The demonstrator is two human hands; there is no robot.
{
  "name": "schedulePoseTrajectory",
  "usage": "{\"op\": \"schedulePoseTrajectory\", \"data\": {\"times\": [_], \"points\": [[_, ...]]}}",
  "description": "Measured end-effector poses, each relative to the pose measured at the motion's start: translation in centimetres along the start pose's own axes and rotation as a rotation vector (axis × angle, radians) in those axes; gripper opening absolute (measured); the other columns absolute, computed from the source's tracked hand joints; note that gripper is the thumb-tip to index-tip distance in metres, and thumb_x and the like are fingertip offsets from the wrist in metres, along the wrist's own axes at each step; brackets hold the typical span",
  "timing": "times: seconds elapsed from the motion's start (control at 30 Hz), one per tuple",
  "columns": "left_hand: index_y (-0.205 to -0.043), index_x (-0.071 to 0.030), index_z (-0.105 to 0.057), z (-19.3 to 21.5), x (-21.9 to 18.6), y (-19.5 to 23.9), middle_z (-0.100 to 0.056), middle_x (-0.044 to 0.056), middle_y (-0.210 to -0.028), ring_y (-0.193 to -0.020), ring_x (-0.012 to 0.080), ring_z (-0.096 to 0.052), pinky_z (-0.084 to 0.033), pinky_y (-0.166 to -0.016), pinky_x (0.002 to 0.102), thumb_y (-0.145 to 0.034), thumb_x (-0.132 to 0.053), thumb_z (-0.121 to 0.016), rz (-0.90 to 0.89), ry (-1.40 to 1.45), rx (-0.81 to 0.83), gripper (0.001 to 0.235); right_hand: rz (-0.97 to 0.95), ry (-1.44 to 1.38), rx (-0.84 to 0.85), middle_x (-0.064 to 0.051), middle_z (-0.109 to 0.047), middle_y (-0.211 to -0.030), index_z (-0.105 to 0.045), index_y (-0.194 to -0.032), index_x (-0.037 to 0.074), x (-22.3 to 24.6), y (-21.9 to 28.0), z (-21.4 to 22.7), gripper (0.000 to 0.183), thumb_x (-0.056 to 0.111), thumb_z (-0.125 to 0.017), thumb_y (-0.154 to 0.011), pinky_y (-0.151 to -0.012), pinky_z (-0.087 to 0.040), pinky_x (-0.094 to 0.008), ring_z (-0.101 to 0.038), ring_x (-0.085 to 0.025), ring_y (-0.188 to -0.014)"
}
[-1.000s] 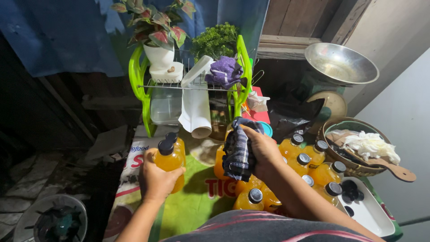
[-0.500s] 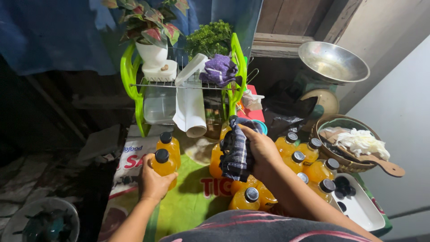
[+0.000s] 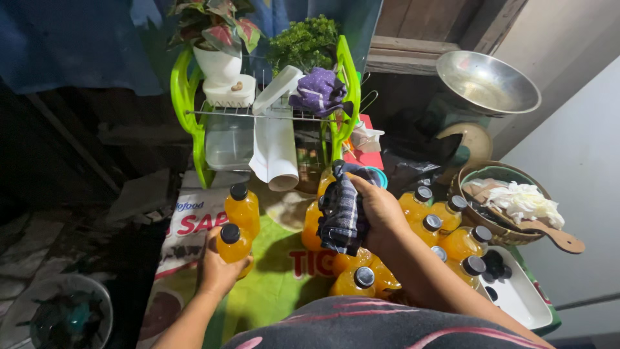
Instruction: The person caps multiple plastic bottles filled with orange liquid, then wipes each bottle with a cloth. The person handles the bottles one at a time, securing the caps and cleaning the surfaces before placing them back on the table.
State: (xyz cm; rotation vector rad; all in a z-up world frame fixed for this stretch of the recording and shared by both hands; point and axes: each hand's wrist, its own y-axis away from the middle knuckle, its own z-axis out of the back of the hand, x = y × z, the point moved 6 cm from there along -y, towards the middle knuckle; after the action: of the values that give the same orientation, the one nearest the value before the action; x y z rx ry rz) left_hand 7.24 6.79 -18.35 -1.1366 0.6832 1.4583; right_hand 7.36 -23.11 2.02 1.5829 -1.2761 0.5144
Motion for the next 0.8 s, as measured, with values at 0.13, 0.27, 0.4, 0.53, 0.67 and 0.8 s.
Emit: {"op": "schedulePoseTrajectory", "data": {"times": [0.13, 0.27, 0.4, 0.53, 0.67, 0.8], "points": [[-0.125, -0.009, -0.056, 0.6, -0.8, -0.2, -0.068, 0.008, -0.117, -0.109, 0.0228, -0.066, -0.052, -0.097, 0.038, -0.054, -0.002, -0.092, -0.045, 0.001, -0.008, 0.080, 0.021, 0.006, -0.034, -0.009, -0.072, -0.079, -0.068, -0.100, 0.002, -0.4, -0.4, -0.3, 0.019, 0.020, -0.067, -0.092, -0.060, -0.060, -0.038, -0.070, -0.021, -0.063], [-0.130, -0.009, -0.054, -0.4, -0.5, -0.9, -0.066, 0.007, -0.120, -0.112, 0.0232, -0.066, -0.053, -0.097, 0.036, -0.057, 0.001, -0.086, -0.037, 0.174, 0.067, 0.080, -0.021, -0.013, 0.025, -0.008, -0.072, -0.078, -0.068, -0.098, 0.004, -1.2, -0.7, -0.4, 0.021, 0.024, -0.066, -0.093, -0.060, -0.059, -0.038, -0.069, -0.021, -0.062], [-0.135, -0.007, -0.050, -0.6, -0.6, -1.8, -0.062, 0.010, -0.125, -0.120, 0.0246, -0.060, -0.048, -0.103, 0.037, -0.054, 0.007, -0.084, -0.162, 0.143, 0.116, 0.089, -0.010, -0.024, 0.022, -0.010, -0.072, -0.079, -0.067, -0.098, 0.002, -1.2, -0.8, 0.1, 0.022, 0.023, -0.066, -0.093, -0.062, -0.060, -0.039, -0.070, -0.022, -0.064], [-0.144, -0.008, -0.041, -0.9, 1.4, -2.3, -0.059, 0.010, -0.130, -0.122, 0.0235, -0.059, -0.048, -0.102, 0.036, -0.055, 0.004, -0.083, -0.093, 0.182, 0.128, 0.099, 0.017, -0.002, -0.055, -0.009, -0.072, -0.079, -0.068, -0.100, 0.004, -0.7, -0.9, 1.2, 0.022, 0.024, -0.066, -0.093, -0.061, -0.059, -0.038, -0.069, -0.022, -0.064], [-0.127, -0.008, -0.060, -2.0, 6.7, -1.5, -0.069, 0.011, -0.119, -0.111, 0.0251, -0.067, -0.052, -0.098, 0.037, -0.058, -0.011, -0.093, 0.189, -0.138, 0.183, 0.077, 0.097, -0.064, -0.036, -0.008, -0.071, -0.080, -0.067, -0.102, 0.005, 0.9, -1.2, 1.6, 0.020, 0.023, -0.065, -0.095, -0.061, -0.059, -0.039, -0.069, -0.021, -0.064], [-0.104, 0.009, -0.068, -4.9, 12.5, 3.3, -0.074, 0.022, -0.097, -0.091, 0.0340, -0.073, -0.059, -0.080, 0.044, -0.056, -0.014, -0.095, 0.726, -0.174, 0.208, 0.060, 0.131, -0.011, -0.003, -0.008, -0.070, -0.080, -0.068, -0.102, 0.004, 2.3, -0.8, 1.8, 0.021, 0.024, -0.064, -0.095, -0.060, -0.059, -0.040, -0.069, -0.021, -0.064]]}}
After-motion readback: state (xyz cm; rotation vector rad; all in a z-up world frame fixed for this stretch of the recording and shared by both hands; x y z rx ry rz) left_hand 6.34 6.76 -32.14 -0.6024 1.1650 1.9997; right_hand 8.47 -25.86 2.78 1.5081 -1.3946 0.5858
